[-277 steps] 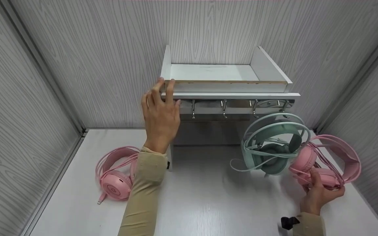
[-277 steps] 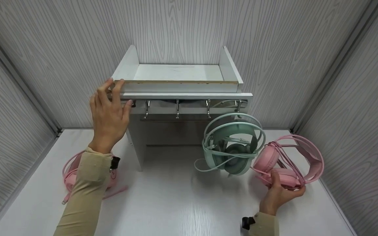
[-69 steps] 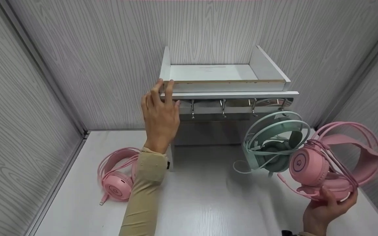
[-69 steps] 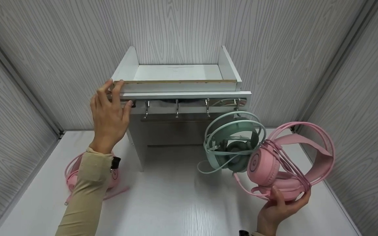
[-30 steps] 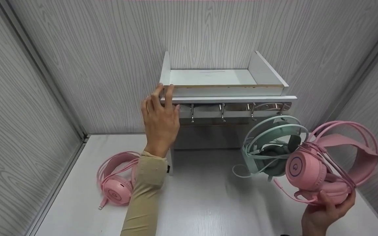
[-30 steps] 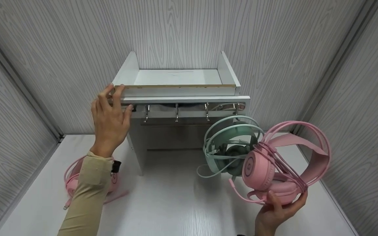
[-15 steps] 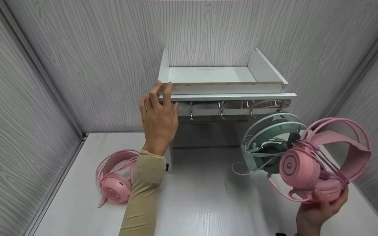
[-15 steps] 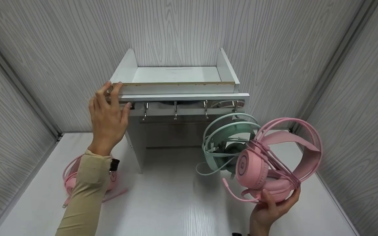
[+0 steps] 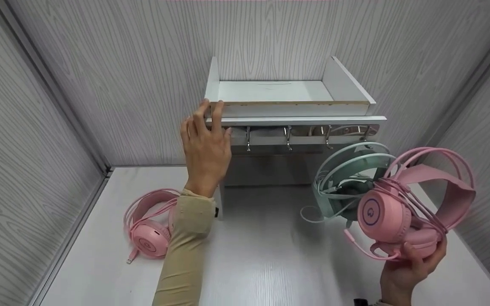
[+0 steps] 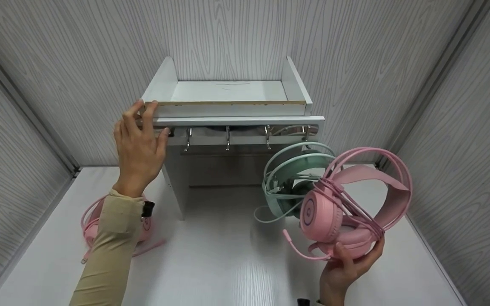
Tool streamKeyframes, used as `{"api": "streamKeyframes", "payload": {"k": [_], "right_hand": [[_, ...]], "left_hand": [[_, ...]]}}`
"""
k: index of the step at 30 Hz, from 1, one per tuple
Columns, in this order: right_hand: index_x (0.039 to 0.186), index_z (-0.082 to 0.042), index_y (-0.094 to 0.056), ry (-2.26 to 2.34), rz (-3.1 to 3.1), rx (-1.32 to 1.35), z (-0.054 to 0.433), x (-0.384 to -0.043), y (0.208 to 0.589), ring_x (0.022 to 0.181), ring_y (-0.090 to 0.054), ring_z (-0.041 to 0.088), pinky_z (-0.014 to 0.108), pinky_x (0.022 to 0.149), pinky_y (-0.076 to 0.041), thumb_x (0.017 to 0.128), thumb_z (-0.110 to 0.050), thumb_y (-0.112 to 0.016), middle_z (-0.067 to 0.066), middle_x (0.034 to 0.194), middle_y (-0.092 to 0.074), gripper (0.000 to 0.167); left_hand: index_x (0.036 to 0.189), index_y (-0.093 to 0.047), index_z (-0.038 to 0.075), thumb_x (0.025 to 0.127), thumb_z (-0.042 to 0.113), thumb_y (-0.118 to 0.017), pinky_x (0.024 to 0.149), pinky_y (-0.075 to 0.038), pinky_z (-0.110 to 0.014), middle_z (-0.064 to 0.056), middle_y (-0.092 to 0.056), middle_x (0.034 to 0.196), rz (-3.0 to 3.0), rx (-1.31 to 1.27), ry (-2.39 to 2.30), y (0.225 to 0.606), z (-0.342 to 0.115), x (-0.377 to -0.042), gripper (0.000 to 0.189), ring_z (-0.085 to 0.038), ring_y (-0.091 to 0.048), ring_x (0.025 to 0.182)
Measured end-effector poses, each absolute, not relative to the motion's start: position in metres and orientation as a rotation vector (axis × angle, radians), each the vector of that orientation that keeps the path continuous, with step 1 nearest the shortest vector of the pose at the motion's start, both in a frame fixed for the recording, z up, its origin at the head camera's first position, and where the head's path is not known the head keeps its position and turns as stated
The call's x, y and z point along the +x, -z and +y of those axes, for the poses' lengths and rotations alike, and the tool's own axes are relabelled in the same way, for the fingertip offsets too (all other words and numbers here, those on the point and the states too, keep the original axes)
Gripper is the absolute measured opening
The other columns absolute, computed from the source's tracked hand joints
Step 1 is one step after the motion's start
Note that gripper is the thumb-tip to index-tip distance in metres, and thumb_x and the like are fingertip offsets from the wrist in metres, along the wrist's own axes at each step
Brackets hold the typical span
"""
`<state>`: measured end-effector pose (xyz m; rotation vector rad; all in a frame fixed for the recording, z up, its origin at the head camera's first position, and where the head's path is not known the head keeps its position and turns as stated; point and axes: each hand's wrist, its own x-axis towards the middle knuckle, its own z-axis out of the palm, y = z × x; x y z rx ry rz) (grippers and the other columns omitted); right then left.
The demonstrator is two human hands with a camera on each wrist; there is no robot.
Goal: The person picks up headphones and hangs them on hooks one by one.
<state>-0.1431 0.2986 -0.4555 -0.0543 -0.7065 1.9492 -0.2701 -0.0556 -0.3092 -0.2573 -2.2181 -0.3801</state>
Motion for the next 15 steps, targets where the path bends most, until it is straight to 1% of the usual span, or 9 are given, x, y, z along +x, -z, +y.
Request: {"api": "streamKeyframes", "payload": {"k": [8,15], "right_hand": [[0.147,-0.007,-0.044,-1.965,-0.740,-0.023,0.2946,-0.1414,0.4578,0.120,-0.044,0.033,0.035,0.095,-0.053,0.074,0.005,-0.061,0.020,0.142,-0.042,0.076],[0.146,-0.008,-0.046,-1.963,-0.781,-0.020,0.2916,-0.1403,0.4578,0.120,-0.043,0.032,0.034,0.095,-0.053,0.073,0.003,-0.058,0.020,0.141,-0.042,0.075]], "left_hand": [[0.153,-0.039,0.009,0.105,0.026,-0.057,0.115,-0.023,-0.053,-0.021,-0.035,0.150,-2.239,-0.257,0.390,0.3079,-0.0560,-0.2705,0.054,-0.039,-0.044,0.129],[0.151,-0.042,0.009,0.104,0.026,-0.059,0.113,-0.028,-0.053,-0.020,-0.037,0.147,-2.194,-0.253,0.361,0.3106,-0.0556,-0.2708,0.053,-0.041,-0.050,0.122]]}}
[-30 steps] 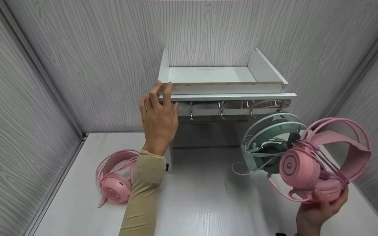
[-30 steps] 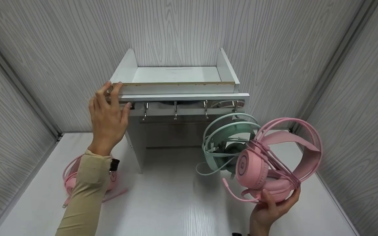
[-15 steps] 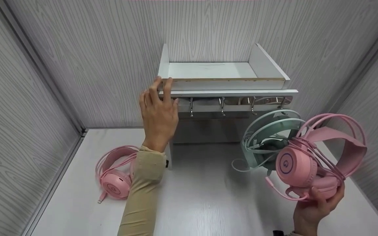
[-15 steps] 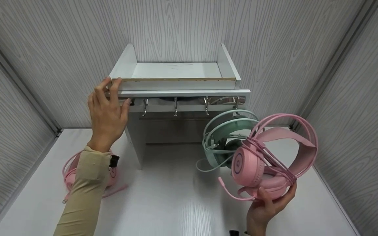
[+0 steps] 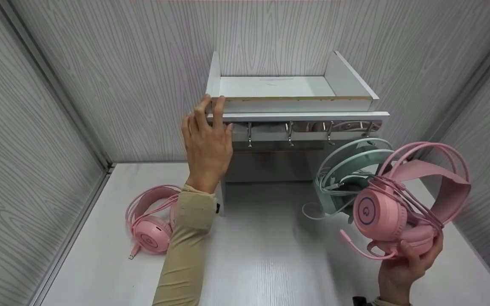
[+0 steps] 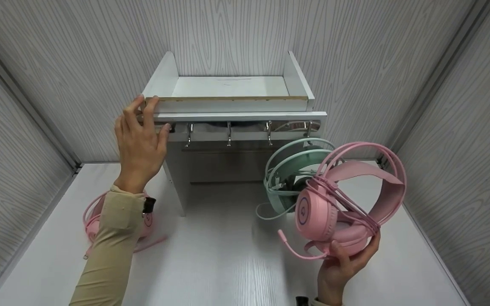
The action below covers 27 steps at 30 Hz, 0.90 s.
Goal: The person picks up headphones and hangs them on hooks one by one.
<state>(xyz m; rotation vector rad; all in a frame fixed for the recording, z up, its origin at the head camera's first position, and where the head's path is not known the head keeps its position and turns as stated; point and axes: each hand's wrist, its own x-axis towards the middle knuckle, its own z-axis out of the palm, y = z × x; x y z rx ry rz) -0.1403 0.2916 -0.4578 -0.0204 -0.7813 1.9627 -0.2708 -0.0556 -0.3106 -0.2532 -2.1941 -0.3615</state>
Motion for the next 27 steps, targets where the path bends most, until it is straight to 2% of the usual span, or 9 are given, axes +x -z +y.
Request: {"api": "streamKeyframes", "payload": {"k": [16,27], "right_hand": [[0.146,-0.008,-0.045,-1.973,-0.789,0.004,0.2878,-0.1398,0.4552,0.118,-0.043,0.032,0.034,0.091,-0.054,0.071,0.006,-0.053,0.021,0.140,-0.041,0.076],[0.147,-0.007,-0.042,-1.974,-0.808,0.017,0.2825,-0.1394,0.4550,0.119,-0.041,0.031,0.033,0.094,-0.053,0.071,0.004,-0.052,0.020,0.140,-0.041,0.078]], "left_hand": [[0.152,-0.040,0.009,0.105,0.025,-0.059,0.113,-0.028,-0.053,-0.021,-0.037,0.148,-2.201,-0.253,0.356,0.3103,-0.0551,-0.2714,0.054,-0.041,-0.049,0.124],[0.152,-0.039,0.009,0.105,0.025,-0.057,0.113,-0.027,-0.052,-0.021,-0.036,0.148,-2.209,-0.259,0.360,0.3097,-0.0557,-0.2711,0.053,-0.040,-0.048,0.125]]}}
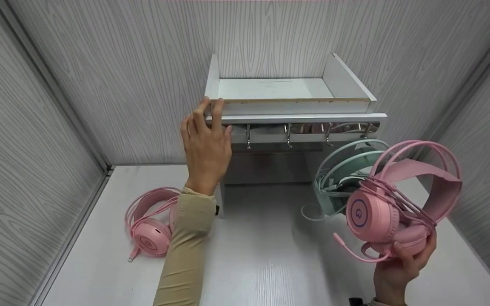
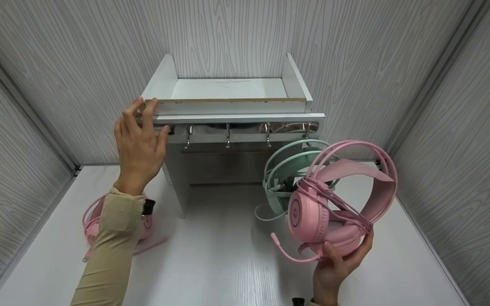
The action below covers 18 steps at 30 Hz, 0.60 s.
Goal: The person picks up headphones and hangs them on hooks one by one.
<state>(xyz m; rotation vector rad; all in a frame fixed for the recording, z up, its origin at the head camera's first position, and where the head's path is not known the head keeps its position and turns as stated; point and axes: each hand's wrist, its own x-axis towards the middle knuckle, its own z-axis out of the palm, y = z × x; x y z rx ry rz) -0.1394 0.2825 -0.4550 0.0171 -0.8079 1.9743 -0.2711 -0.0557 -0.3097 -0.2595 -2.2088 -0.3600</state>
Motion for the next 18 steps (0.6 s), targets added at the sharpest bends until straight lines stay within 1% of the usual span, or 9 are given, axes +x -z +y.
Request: {"api": "streamKeyframes", "payload": {"k": [10,18], "right_hand": [[0.146,-0.005,-0.042,-1.984,-0.801,0.027,0.2797,-0.1395,0.4561,0.118,-0.041,0.032,0.033,0.093,-0.053,0.072,0.005,-0.052,0.021,0.139,-0.040,0.076],[0.148,-0.006,-0.039,-2.007,-0.813,0.011,0.2744,-0.1390,0.4570,0.117,-0.040,0.031,0.032,0.093,-0.053,0.072,0.004,-0.053,0.020,0.139,-0.039,0.077]], "left_hand": [[0.152,-0.039,0.009,0.106,0.026,-0.056,0.113,-0.027,-0.052,-0.021,-0.037,0.148,-2.199,-0.258,0.356,0.3093,-0.0557,-0.2711,0.052,-0.040,-0.049,0.124],[0.152,-0.038,0.009,0.106,0.026,-0.056,0.113,-0.027,-0.052,-0.021,-0.036,0.148,-2.206,-0.256,0.351,0.3109,-0.0553,-0.2714,0.052,-0.040,-0.048,0.125]]}}
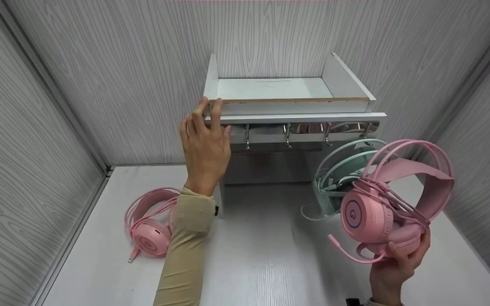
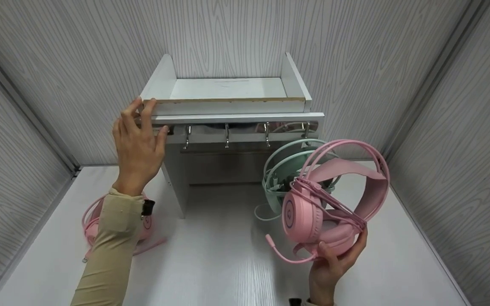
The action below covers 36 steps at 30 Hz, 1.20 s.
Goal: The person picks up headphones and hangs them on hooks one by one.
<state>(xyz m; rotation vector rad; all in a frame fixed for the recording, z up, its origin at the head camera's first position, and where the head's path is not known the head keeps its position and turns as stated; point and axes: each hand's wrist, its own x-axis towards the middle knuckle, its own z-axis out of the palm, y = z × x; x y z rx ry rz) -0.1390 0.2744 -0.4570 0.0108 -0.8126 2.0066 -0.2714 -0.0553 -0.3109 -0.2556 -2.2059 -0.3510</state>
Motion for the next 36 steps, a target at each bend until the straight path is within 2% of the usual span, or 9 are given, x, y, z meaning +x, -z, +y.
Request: {"api": "streamKeyframes", "payload": {"k": [24,36], "right_hand": [[0.149,-0.007,-0.035,-2.000,-0.895,0.057,0.261,-0.141,0.459,0.117,-0.040,0.030,0.030,0.096,-0.051,0.072,0.006,-0.053,0.019,0.139,-0.038,0.080],[0.150,-0.008,-0.034,-1.996,-0.936,0.066,0.256,-0.140,0.458,0.118,-0.039,0.031,0.030,0.096,-0.051,0.071,0.006,-0.053,0.019,0.140,-0.037,0.082]], "left_hand": [[0.152,-0.039,0.009,0.103,0.024,-0.061,0.113,-0.026,-0.054,-0.021,-0.035,0.149,-2.223,-0.263,0.406,0.310,-0.057,-0.269,0.056,-0.040,-0.046,0.127],[0.152,-0.039,0.010,0.105,0.026,-0.058,0.114,-0.026,-0.053,-0.020,-0.035,0.148,-2.212,-0.261,0.381,0.310,-0.056,-0.270,0.053,-0.040,-0.046,0.127]]}}
